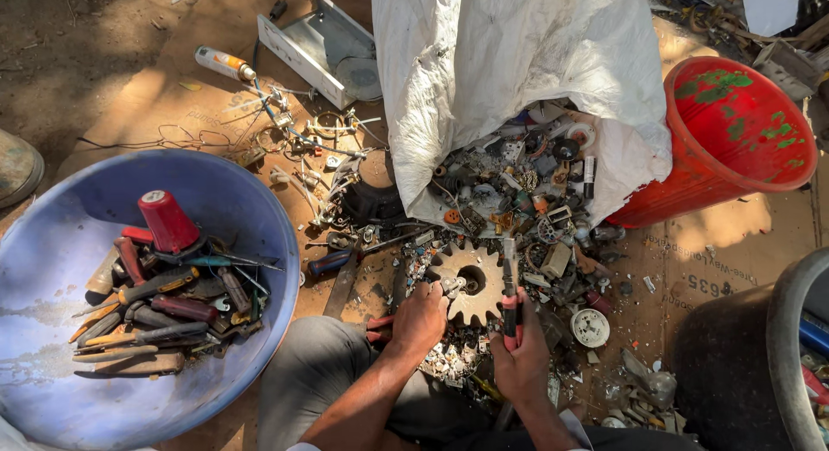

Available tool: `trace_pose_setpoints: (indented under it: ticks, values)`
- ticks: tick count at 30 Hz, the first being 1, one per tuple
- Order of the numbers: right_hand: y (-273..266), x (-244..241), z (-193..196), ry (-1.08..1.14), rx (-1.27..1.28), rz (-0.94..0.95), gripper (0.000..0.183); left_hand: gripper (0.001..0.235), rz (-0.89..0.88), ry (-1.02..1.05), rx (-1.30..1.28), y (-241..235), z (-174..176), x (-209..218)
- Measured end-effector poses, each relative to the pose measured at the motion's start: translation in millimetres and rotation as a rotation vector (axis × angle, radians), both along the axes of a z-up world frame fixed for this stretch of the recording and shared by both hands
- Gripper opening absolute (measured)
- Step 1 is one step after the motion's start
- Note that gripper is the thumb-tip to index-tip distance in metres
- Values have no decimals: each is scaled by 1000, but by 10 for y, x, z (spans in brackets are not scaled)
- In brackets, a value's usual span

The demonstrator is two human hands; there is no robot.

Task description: The person sits on the ground and uses pliers and a hammer to manipulate a metal gear. They repeatedly strike the gear with the hammer and use pliers to adjust or remove small components from the gear's teeth.

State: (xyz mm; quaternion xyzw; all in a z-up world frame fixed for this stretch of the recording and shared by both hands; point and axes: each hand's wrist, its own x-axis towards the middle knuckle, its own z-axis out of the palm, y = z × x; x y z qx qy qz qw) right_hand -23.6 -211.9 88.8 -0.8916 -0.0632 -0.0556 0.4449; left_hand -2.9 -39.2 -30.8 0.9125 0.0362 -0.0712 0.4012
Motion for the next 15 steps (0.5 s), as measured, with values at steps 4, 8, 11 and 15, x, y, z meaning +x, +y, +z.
trace_pose_setpoints:
  ticks: [4,8,11,15]
  values:
    - [30,-4,-140,715,-93,-223,79,22,106,-285,38,4,-48,13]
    - [-54,-102,-250,643,-516,-70,79,21,152,-355,33,-5,53,41]
    - [-118,-183,-387,421,-553,-7,75,19,233,-480,-38,18,260,-3]
    - [-162,-218,-524,209,-576,67,76,13,205,-646,-179,60,630,-102]
